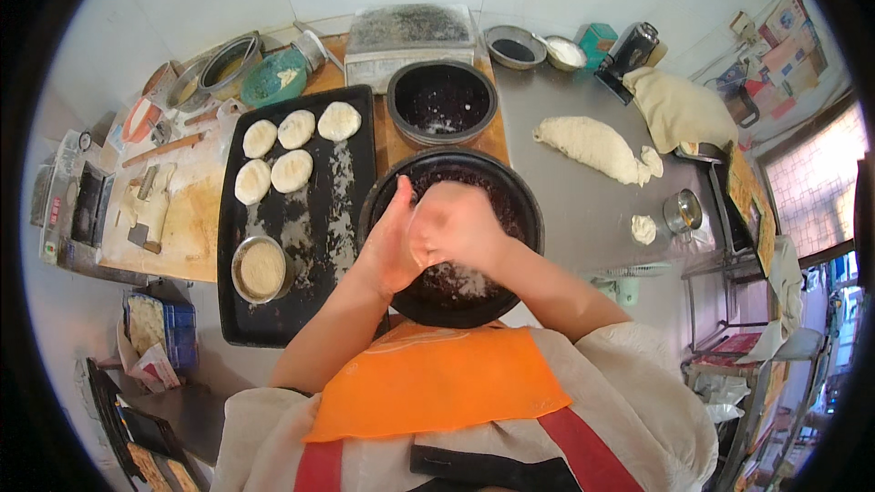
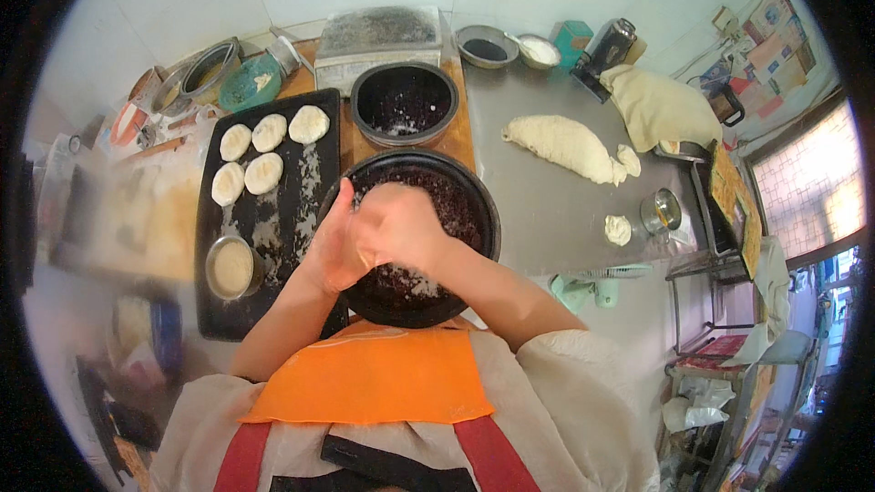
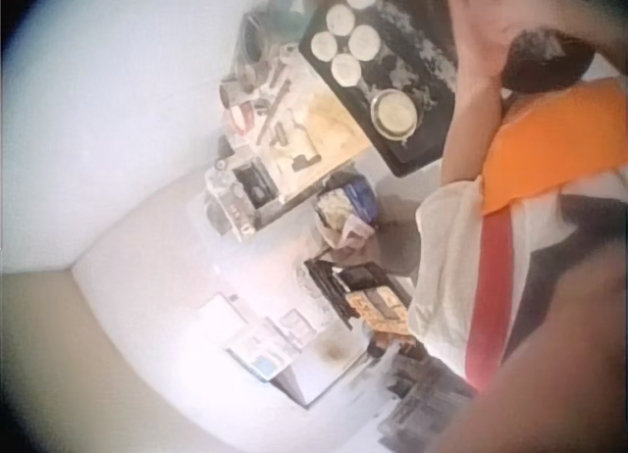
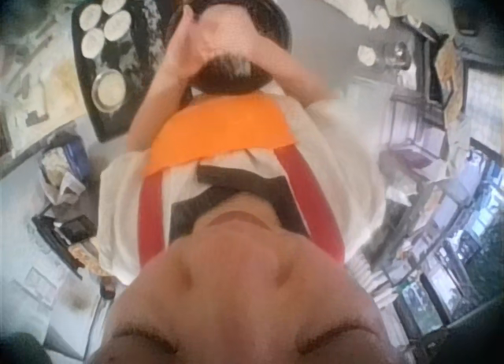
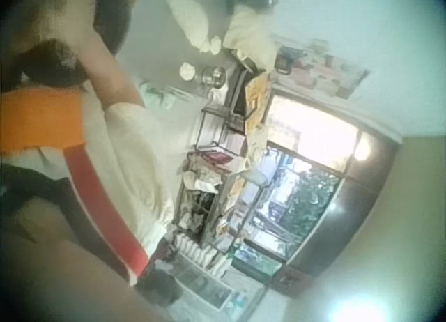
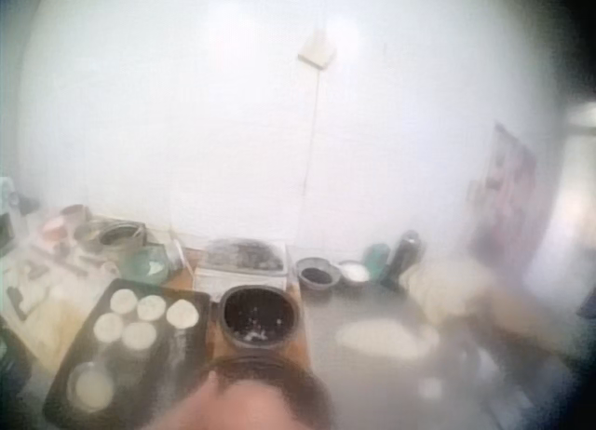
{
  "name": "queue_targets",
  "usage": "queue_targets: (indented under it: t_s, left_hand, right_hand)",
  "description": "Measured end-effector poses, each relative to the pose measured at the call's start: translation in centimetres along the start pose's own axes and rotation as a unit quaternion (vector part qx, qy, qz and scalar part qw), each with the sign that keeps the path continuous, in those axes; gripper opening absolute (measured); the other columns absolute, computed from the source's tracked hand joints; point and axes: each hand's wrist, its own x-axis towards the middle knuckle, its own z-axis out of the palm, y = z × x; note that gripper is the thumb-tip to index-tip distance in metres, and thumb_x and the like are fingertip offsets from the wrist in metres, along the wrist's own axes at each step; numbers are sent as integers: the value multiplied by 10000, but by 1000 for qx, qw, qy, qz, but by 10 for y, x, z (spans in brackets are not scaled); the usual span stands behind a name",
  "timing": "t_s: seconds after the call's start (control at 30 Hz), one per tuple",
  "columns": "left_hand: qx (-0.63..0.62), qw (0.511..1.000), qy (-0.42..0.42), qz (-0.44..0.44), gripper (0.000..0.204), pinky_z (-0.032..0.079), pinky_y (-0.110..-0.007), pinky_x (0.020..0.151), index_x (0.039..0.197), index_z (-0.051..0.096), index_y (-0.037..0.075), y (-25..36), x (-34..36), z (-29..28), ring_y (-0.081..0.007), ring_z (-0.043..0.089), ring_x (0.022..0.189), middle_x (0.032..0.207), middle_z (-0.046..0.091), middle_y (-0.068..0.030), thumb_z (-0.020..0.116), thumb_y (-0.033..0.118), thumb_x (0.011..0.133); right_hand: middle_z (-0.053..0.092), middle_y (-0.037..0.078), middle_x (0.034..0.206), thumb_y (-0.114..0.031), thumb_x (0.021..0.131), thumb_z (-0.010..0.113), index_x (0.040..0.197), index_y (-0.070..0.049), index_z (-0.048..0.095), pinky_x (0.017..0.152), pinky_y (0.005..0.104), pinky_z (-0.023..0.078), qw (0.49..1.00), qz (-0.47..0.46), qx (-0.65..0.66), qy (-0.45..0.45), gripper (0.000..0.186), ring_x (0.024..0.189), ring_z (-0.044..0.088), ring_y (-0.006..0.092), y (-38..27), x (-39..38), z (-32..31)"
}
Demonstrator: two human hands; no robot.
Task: The person fills pieces of dough with red bean paste using a spoon, pinches them closed, and places them on a tray. The person also uses a scraper to cut new pieces from a large dough mass on the counter.
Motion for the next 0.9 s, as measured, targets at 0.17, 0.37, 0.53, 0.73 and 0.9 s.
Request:
queue_targets:
  t_s: [0.17,0.37,0.53,0.73,0.9]
  left_hand:
    - [-6,971,107,212,397,491,-374,955,1317,463,-21,19,0,-32,-268,606,1096,1240,594,-168,525,180,980]
    - [379,827,217,354,328,472,-276,879,1240,565,-23,56,-42,-18,-117,604,993,1121,649,-68,581,149,960]
    - [199,915,218,273,352,485,-327,915,1242,551,-24,53,-60,-34,-194,629,1046,1159,644,-95,545,217,987]
    - [17,955,178,236,337,502,-362,916,1225,560,-18,52,-61,-60,-217,632,1066,1184,636,-107,614,150,939]
    - [68,922,253,286,304,520,-348,879,1188,580,-26,54,-71,-65,-216,660,997,1110,663,-115,637,62,902]
  right_hand:
    - [652,99,1042,-144,764,722,1151,-20,610,980,398,458,946,-194,-256,-38,421,1160,559,317,-73,-34,-35]
    - [672,160,885,-153,692,743,1016,-19,646,766,440,514,880,227,-341,-242,363,865,633,366,16,-61,-57]
    - [679,175,793,-159,716,712,849,-32,718,735,393,530,972,179,-148,-42,184,781,671,326,38,-48,-58]
    - [686,127,701,-171,767,652,866,-15,731,680,326,516,957,285,-52,11,201,684,662,179,59,-11,-11]
    - [639,69,622,-175,808,695,797,22,704,460,253,454,903,400,122,-97,198,508,576,92,-30,-18,-33]
